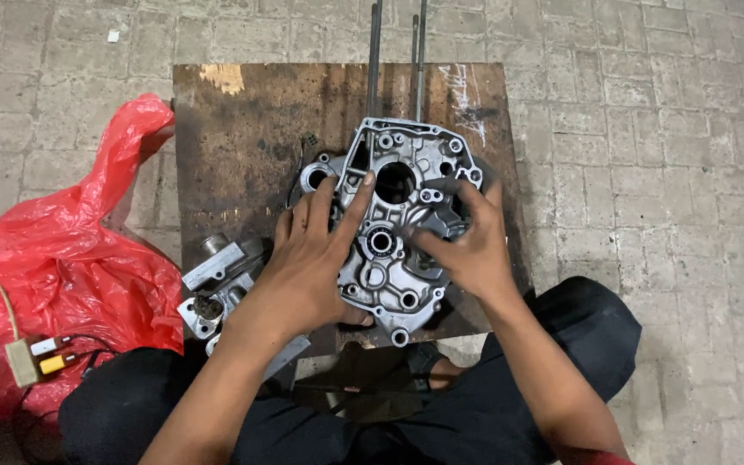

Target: The person scrubs the exterior and interior surfaces of a disassembled engine casing with a dark abrasive pad. They rotate the casing to reach different sides and continue scrubbing the inner bore and surrounding surfaces.

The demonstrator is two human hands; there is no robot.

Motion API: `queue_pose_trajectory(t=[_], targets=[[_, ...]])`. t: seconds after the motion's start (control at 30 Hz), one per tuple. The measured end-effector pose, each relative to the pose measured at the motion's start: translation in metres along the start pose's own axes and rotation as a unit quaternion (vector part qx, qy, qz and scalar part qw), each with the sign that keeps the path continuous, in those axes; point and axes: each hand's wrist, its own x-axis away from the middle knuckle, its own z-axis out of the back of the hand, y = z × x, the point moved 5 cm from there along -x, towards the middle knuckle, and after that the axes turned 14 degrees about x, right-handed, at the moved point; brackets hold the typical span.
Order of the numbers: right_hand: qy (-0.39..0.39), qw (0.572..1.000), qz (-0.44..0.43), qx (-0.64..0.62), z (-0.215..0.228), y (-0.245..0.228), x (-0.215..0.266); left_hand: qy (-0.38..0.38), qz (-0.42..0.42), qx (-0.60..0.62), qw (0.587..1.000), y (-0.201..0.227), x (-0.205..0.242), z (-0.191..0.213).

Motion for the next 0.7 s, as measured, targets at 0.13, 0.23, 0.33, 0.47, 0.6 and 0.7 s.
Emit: queue_pose_trajectory(t=[0.13, 0.23, 0.33, 0.47, 0.6, 0.7], targets=[[-0.036, 0.999, -0.004, 0.014, -0.001, 0.012, 0.002, 0.014, -0.012, 0.003, 1.000, 0.001, 0.002, 0.000], [-0.025, 0.999, 0.005, 0.022, -0.002, 0.012, 0.002, 0.008, -0.007, 0.001, 1.000, 0.000, -0.001, 0.000], [-0.004, 0.999, 0.022, 0.036, -0.003, 0.009, 0.003, 0.012, -0.011, 0.000, 1.000, -0.002, 0.000, -0.001], [0.070, 0.991, 0.072, 0.091, 0.004, -0.004, 0.008, 0.011, -0.014, 0.007, 1.000, -0.001, 0.001, 0.001], [0.131, 0.946, 0.217, 0.203, 0.003, -0.037, 0.024, 0.014, -0.016, 0.011, 1.000, -0.003, 0.001, -0.001], [0.031, 0.951, 0.210, 0.227, 0.014, -0.056, 0.029, 0.034, -0.050, -0.005, 0.998, -0.007, 0.002, -0.003]])
